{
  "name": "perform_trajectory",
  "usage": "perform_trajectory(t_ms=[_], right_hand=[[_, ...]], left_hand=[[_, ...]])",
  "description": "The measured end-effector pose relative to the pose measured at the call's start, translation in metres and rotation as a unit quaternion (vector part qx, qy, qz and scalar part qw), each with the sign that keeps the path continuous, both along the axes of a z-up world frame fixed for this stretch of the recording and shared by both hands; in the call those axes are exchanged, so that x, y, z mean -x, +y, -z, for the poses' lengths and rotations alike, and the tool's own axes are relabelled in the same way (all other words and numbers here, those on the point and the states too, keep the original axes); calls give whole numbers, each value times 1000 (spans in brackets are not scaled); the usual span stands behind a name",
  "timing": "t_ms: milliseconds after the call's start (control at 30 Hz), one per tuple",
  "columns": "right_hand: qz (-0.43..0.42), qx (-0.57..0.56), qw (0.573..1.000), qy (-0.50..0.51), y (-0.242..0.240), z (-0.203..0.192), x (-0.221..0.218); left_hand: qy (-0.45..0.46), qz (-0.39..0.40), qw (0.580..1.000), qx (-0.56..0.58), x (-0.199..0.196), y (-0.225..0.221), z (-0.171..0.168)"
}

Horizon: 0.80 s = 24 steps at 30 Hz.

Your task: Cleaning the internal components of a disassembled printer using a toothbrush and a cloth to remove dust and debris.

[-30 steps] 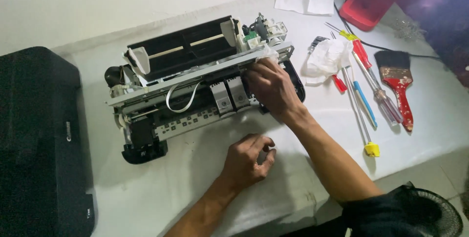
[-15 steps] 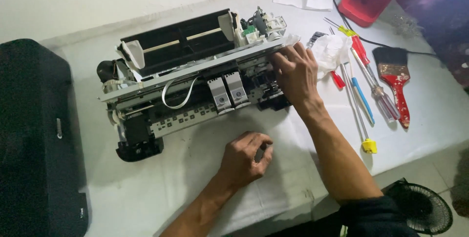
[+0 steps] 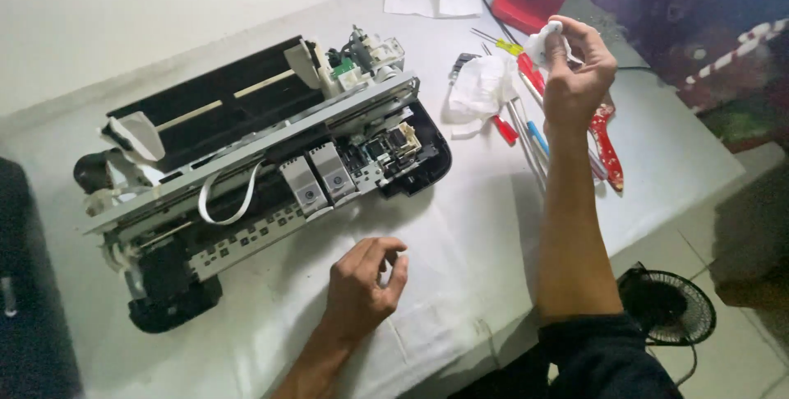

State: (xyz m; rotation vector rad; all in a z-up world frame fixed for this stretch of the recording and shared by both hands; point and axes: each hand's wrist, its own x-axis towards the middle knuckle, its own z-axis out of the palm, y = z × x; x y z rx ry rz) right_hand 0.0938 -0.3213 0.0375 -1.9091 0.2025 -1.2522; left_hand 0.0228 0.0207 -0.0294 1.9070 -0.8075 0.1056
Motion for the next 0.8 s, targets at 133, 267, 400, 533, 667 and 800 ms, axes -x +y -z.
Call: perform_trajectory(t_ms=[133, 267, 400, 533, 667, 800], right_hand=[[22, 20, 997, 65, -27, 4, -15], [-7, 114, 989, 98, -32, 20, -56], [53, 189, 974, 117, -27, 31, -96], [89, 240, 949, 184, -32, 50, -123], [99, 281, 920, 255, -46, 64, -126], [107, 328, 913, 219, -44, 47, -94]], left_hand=[[36, -8, 999, -16, -1, -2, 1], [123, 0, 992, -11, -3, -1, 14], [180, 9, 984, -9, -5, 2, 23], [74, -9, 996, -41, -4, 1, 10], [44, -1, 999, -12, -8, 1, 5], [31, 14, 999, 2, -11, 2, -7]])
